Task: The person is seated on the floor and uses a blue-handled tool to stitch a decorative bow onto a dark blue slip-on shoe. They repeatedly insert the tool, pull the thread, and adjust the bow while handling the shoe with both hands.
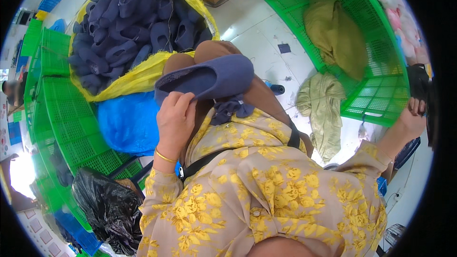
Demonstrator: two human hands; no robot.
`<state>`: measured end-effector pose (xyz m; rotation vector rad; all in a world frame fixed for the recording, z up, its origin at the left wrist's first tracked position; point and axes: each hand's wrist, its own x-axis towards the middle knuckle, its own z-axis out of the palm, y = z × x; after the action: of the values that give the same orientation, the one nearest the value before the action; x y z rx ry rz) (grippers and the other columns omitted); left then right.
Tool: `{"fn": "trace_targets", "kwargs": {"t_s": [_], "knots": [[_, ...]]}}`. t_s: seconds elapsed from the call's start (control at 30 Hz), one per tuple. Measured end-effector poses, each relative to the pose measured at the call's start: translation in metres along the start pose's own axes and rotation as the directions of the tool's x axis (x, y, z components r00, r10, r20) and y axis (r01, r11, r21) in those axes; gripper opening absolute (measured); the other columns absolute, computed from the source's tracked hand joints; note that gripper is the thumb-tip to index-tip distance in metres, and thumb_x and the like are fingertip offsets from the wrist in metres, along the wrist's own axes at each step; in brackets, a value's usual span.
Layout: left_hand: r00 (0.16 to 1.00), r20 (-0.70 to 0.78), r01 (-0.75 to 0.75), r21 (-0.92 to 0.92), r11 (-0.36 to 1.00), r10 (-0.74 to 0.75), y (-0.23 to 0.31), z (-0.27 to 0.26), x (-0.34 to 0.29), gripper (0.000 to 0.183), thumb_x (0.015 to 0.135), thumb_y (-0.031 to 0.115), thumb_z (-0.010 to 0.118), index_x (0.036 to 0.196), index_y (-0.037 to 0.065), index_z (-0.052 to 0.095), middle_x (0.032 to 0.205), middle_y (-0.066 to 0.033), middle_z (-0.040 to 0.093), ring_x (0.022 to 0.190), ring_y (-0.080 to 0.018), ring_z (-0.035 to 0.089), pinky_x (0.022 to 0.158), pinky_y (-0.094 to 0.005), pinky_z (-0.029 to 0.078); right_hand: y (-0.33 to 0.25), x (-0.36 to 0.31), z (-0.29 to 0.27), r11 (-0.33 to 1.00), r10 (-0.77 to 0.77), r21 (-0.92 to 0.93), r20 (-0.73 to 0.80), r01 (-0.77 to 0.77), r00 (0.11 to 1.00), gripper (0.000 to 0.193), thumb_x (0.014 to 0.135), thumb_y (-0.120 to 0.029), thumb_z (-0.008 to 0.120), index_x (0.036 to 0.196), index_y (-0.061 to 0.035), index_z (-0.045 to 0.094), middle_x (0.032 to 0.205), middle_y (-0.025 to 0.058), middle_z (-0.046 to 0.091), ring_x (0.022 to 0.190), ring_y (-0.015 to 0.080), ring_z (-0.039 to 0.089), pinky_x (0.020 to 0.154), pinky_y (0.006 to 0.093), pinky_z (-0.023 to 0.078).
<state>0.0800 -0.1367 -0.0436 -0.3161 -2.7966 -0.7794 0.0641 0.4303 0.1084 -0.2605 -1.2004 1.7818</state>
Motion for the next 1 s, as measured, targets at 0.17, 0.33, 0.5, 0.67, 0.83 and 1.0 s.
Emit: {"fn": "trace_targets", "kwargs": {"t_s": [0.17, 0.33, 0.5, 0.67, 0.83, 1.0], "knots": [[0.99, -0.14, -0.009, -0.074, 0.997, -0.002, 0.02, 0.009, 0.01, 0.012, 0.081, 0.002, 0.069, 0.092, 0.004, 0.066, 0.087, -0.0115, 0.062, 0.075, -0.0293, 0.062, 0.065, -0.0347, 0.05, 0.08, -0.123, 0.033, 0.818, 0.218, -0.575, 0.332, 0.013, 0.918, 0.015, 0.086, -0.015, 0.062, 0.097, -0.0045, 0.063, 0.081, 0.0042, 0.062, 0.069, 0.0129, 0.057, 0.064, 0.0294, 0.046], [0.988, 0.01, -0.146, -0.21, 0.967, 0.151, 0.03, 0.014, 0.004, 0.012, 0.083, 0.002, 0.068, 0.094, 0.004, 0.065, 0.093, -0.0121, 0.064, 0.076, -0.0301, 0.063, 0.066, -0.0352, 0.051, 0.135, -0.28, 0.107, 0.623, 0.539, -0.567, 0.81, 0.538, 0.23, 0.028, 0.083, -0.03, 0.07, 0.1, -0.0085, 0.065, 0.094, 0.0121, 0.066, 0.081, 0.0317, 0.066, 0.07, 0.0409, 0.052], [0.974, 0.224, -0.026, -0.054, 0.998, 0.037, 0.037, 0.032, -0.013, 0.038, 0.078, 0.014, 0.073, 0.113, 0.004, 0.061, 0.106, -0.0143, 0.061, 0.096, -0.0341, 0.059, 0.081, -0.0416, 0.05, 0.151, -0.292, 0.106, 0.587, 0.619, -0.53, 0.781, 0.612, 0.083, 0.027, 0.075, -0.014, 0.065, 0.101, -0.0055, 0.065, 0.094, 0.013, 0.066, 0.085, 0.0328, 0.065, 0.074, 0.0435, 0.051], [0.938, 0.336, 0.091, -0.016, 0.996, -0.08, 0.018, 0.036, -0.029, 0.02, 0.079, 0.01, 0.068, 0.098, 0.005, 0.063, 0.091, -0.0128, 0.06, 0.082, -0.0343, 0.06, 0.073, -0.043, 0.051, 0.154, -0.281, 0.093, 0.63, 0.661, -0.61, 0.746, 0.481, 0.081, 0.027, 0.078, -0.012, 0.065, 0.104, -0.0056, 0.065, 0.092, 0.013, 0.066, 0.082, 0.032, 0.065, 0.072, 0.0403, 0.051], [0.998, -0.039, 0.033, -0.193, 0.981, -0.041, 0.028, 0.016, -0.034, 0.016, 0.076, -0.009, 0.06, 0.086, 0.003, 0.063, 0.078, -0.0115, 0.054, 0.069, -0.0278, 0.056, 0.059, -0.033, 0.045, 0.147, -0.275, 0.084, 0.776, 0.562, -0.564, 0.822, 0.281, 0.097, 0.025, 0.08, -0.011, 0.068, 0.103, -0.0046, 0.063, 0.088, 0.0108, 0.065, 0.072, 0.0244, 0.062, 0.066, 0.0351, 0.049], [0.998, -0.046, -0.046, -0.123, 0.991, 0.04, 0.025, 0.002, -0.041, 0.016, 0.072, -0.008, 0.063, 0.082, 0.004, 0.064, 0.082, -0.011, 0.057, 0.075, -0.0274, 0.058, 0.062, -0.0333, 0.047, 0.136, -0.266, 0.097, 0.707, 0.693, -0.704, 0.709, 0.067, 0.131, 0.023, 0.081, -0.006, 0.07, 0.103, -0.0027, 0.061, 0.087, 0.0064, 0.063, 0.066, 0.0105, 0.053, 0.061, 0.0248, 0.045]]}}
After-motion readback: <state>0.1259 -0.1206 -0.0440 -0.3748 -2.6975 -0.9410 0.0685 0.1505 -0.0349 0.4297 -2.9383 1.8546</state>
